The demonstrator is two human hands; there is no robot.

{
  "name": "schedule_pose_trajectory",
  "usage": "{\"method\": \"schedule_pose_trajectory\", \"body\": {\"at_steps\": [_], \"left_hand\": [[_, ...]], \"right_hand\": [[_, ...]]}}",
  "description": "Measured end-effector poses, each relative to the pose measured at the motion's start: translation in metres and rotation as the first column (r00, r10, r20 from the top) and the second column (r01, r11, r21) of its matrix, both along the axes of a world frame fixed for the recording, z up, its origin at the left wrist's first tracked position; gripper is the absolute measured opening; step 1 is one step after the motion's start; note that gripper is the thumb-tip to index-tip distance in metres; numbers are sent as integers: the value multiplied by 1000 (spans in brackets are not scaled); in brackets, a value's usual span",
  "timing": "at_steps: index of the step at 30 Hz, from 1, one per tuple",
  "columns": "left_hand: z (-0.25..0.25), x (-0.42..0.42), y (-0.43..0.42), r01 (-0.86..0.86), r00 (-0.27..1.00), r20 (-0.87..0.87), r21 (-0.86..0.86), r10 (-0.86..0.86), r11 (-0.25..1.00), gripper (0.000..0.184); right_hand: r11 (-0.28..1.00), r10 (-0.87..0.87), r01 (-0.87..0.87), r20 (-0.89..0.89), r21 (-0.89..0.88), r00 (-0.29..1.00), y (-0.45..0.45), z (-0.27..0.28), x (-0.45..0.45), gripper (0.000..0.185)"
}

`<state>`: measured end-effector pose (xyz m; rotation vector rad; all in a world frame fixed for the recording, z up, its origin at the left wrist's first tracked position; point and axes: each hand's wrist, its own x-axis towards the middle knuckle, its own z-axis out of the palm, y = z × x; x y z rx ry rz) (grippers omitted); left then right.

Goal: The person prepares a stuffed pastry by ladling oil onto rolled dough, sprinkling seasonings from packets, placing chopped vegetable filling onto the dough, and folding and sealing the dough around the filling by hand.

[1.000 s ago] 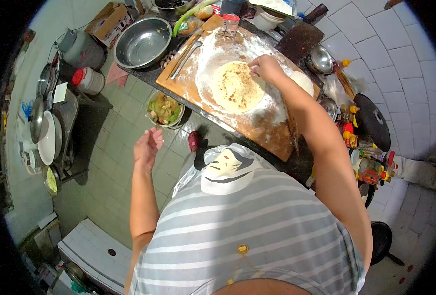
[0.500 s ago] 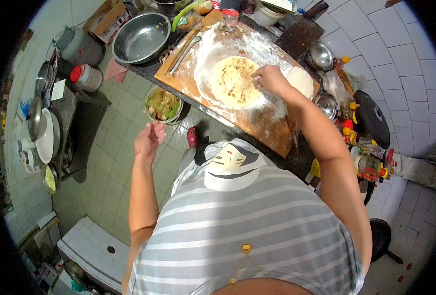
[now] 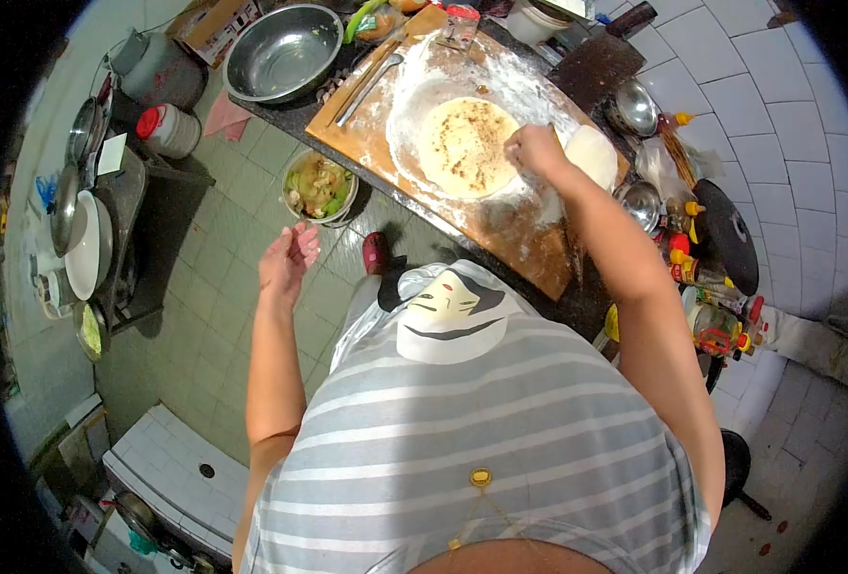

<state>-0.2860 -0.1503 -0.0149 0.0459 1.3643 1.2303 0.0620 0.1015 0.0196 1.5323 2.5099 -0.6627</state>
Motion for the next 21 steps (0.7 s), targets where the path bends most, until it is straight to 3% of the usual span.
{"method": "schedule_pose_trajectory", "body": {"at_steps": [4,5,8,11,14,17,20,21], "left_hand": [[5,-1,1,-12,1000,6,-4,12,1000,33],[6,-1,1,-16,1000,5,-5,16,1000,33],[6,-6,2,-1,1000,-2,24,1,1000,33],[14,-6,4,-16,1000,-10,26,16,1000,33],[15,-5,2,-15,1000,-6,7,15,1000,34],[7,-2,-1,-31,1000,0,-10,31,999,33],[-2,-2,-2,-15,999,36,27,14,1000,34],[-3,-3,-1,-15,999,39,33,14,999,34]], "right_hand": [[988,-102,113,-100,107,990,31,-8,2,20],[988,-52,68,-116,141,992,36,-3,2,20],[976,-141,154,-97,152,985,47,6,-6,21],[969,-63,73,-46,238,997,59,-6,8,21],[998,-42,42,0,44,999,35,14,11,17],[998,69,-69,-45,15,997,9,21,1,13],[993,3,-8,-41,-119,999,-15,42,-24,10],[996,89,-89,-8,2,996,-20,41,-27,12]]}}
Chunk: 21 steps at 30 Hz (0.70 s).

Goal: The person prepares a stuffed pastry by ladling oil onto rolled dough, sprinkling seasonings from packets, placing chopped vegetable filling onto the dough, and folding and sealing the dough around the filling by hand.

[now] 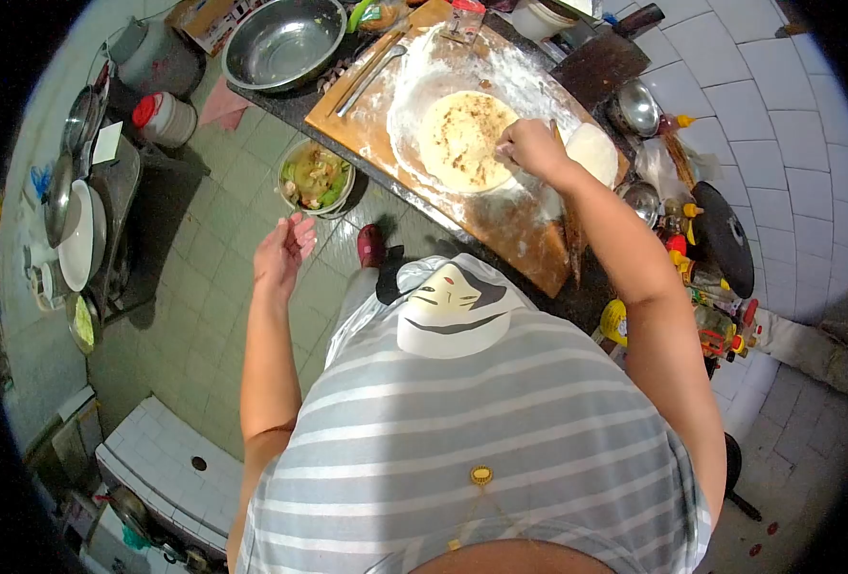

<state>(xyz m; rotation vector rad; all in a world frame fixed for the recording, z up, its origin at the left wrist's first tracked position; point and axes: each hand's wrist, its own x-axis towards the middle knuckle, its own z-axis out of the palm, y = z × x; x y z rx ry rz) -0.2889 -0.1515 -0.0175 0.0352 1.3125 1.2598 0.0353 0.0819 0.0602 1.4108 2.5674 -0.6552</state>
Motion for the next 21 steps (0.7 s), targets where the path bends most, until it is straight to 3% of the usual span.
{"method": "schedule_pose_trajectory", "body": {"at_steps": [3,6,9,10,13,17,18,20,21], "left_hand": [[-1,-3,3,-5,1000,0,11,5,1000,34],[-2,-5,3,-16,1000,-10,-7,16,1000,34],[-2,-4,3,-21,1000,-11,-14,21,1000,34],[-3,-6,3,-18,1000,-9,-9,18,1000,34],[-5,-10,1,-39,999,-3,-13,39,999,34],[-16,-13,-5,-37,999,12,-13,38,999,34],[-16,-11,-5,-38,999,10,-15,38,999,34],[-15,-8,-4,-33,999,3,-22,33,999,34],[-14,-6,-3,-17,1000,0,-17,17,1000,34]], "right_hand": [[992,112,-107,-86,63,990,-1,-19,-3,11],[998,17,-35,-286,-57,958,3,-16,-19,14],[1000,16,-18,-79,-22,997,23,-14,-37,16],[992,7,-5,-17,125,1000,23,-16,-40,18],[968,98,-38,-234,249,967,19,1,-25,17],[949,-159,183,-112,256,981,-12,65,-25,18],[930,-211,270,-240,249,948,-17,55,-19,20],[953,13,79,-301,293,954,-16,-34,6,21],[947,121,-10,-328,320,937,-20,-40,4,21]]}}
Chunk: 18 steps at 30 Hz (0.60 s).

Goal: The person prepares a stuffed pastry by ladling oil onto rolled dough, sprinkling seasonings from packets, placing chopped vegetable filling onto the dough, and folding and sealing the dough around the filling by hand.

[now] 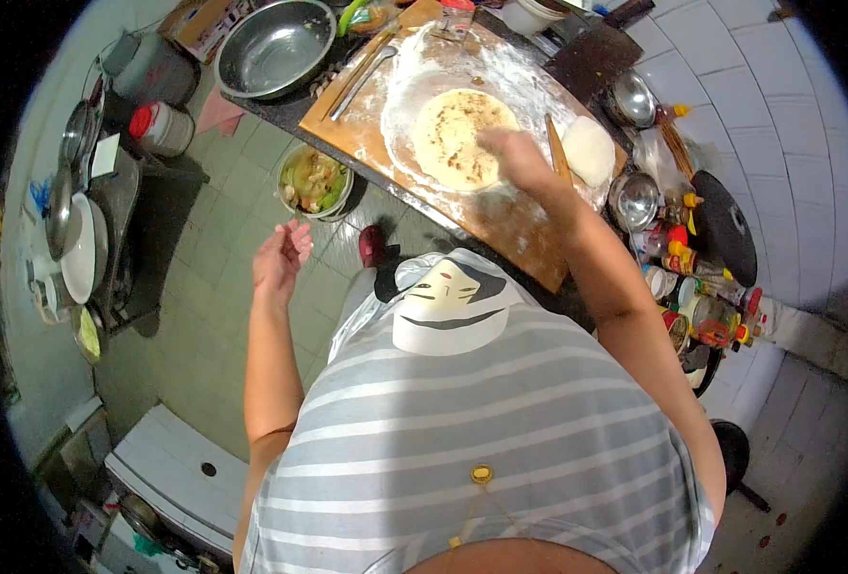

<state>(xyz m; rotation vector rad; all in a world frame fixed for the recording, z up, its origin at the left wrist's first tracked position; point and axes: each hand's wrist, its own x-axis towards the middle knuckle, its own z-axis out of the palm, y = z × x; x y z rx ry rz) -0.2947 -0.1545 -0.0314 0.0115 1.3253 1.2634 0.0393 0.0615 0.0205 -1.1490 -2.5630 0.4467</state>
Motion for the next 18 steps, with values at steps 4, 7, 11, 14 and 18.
{"method": "schedule_pose_trajectory", "body": {"at_steps": [4,7,11,14,18], "left_hand": [[12,7,16,30,999,-19,31,-30,999,32],[22,13,26,53,998,-46,25,-52,998,31],[27,31,44,164,986,-39,28,-163,986,31],[27,48,51,202,976,-79,-15,-203,979,32],[3,63,67,304,953,-24,32,-303,952,33]], "right_hand": [[985,-171,170,-44,-22,984,-12,24,-4,24],[984,-171,171,-17,49,985,-16,33,-10,27],[990,-104,126,259,-69,960,-43,9,2,39],[981,-196,191,278,43,940,-72,94,31,41],[904,-389,405,-127,137,912,-133,152,169,29]]}}
